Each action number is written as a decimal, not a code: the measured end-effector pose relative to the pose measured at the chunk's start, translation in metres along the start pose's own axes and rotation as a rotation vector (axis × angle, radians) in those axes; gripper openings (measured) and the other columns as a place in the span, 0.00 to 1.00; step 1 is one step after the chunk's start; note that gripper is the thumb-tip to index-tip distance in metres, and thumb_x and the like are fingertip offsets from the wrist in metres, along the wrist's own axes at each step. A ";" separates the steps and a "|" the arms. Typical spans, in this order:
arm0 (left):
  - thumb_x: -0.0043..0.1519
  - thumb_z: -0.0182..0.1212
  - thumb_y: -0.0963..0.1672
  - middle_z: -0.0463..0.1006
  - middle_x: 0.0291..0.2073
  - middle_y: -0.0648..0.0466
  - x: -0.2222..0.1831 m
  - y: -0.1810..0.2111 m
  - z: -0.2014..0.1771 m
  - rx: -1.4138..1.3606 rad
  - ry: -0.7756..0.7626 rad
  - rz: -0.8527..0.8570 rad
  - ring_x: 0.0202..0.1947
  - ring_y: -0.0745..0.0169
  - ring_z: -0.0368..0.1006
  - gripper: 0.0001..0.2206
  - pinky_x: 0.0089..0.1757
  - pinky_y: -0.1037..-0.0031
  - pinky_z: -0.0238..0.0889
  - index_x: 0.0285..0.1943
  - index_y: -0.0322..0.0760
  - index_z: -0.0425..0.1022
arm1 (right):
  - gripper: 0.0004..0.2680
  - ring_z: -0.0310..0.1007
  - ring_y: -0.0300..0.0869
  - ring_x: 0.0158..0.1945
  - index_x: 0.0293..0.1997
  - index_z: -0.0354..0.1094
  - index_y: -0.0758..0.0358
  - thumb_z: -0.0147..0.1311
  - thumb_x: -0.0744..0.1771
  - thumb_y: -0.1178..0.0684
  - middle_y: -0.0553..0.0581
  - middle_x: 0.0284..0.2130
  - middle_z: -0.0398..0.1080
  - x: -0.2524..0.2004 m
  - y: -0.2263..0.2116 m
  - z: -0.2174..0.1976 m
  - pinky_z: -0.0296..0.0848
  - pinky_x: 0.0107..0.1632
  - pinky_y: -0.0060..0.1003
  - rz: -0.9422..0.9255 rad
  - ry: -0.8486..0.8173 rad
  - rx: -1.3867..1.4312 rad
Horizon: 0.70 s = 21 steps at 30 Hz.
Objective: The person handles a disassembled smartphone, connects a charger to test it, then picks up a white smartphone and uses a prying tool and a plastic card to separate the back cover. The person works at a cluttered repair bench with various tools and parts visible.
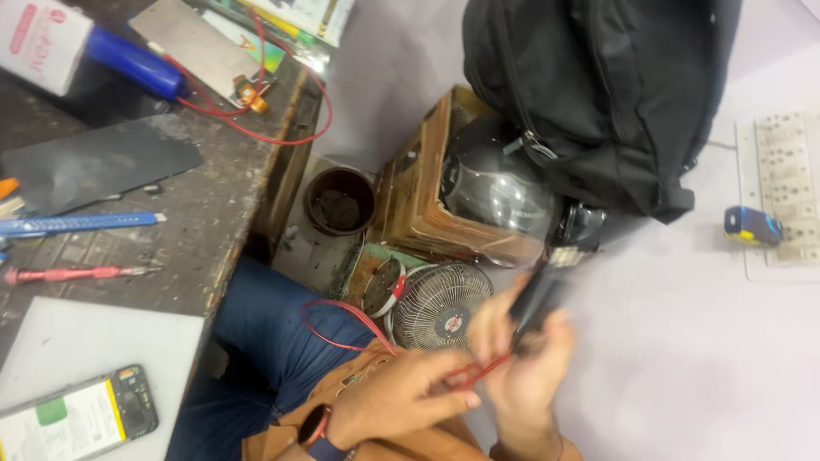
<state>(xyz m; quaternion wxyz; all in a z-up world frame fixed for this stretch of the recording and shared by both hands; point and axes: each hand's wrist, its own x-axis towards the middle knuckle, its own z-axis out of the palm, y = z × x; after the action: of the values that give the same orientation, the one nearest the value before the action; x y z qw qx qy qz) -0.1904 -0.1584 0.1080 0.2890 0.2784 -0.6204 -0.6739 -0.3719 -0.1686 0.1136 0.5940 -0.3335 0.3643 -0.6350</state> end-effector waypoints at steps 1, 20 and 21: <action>0.64 0.61 0.49 0.82 0.36 0.50 -0.001 -0.007 0.005 0.010 -0.007 -0.022 0.38 0.57 0.80 0.15 0.40 0.68 0.72 0.53 0.35 0.76 | 0.17 0.61 0.43 0.20 0.47 0.60 0.62 0.39 0.72 0.36 0.52 0.19 0.59 0.010 -0.007 -0.004 0.64 0.27 0.38 -0.105 0.067 -0.077; 0.60 0.54 0.37 0.70 0.66 0.42 0.004 -0.045 0.006 0.534 0.485 0.289 0.70 0.42 0.61 0.18 0.67 0.51 0.47 0.60 0.35 0.74 | 0.25 0.63 0.47 0.57 0.69 0.55 0.53 0.58 0.67 0.36 0.59 0.59 0.63 0.189 -0.168 -0.308 0.70 0.55 0.48 -0.444 0.551 -0.136; 0.61 0.53 0.36 0.73 0.64 0.44 0.002 -0.044 0.006 0.498 0.491 0.298 0.69 0.43 0.64 0.16 0.67 0.51 0.48 0.58 0.34 0.75 | 0.25 0.64 0.48 0.57 0.70 0.56 0.56 0.58 0.68 0.37 0.61 0.59 0.62 0.197 -0.170 -0.319 0.71 0.57 0.48 -0.462 0.496 -0.075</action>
<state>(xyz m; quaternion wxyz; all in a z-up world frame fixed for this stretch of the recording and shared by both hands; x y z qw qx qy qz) -0.1981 -0.1537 0.0650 0.4473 0.3998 -0.7114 -0.3661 -0.7462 -0.3391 0.0942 0.3150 -0.2644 0.4356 -0.8007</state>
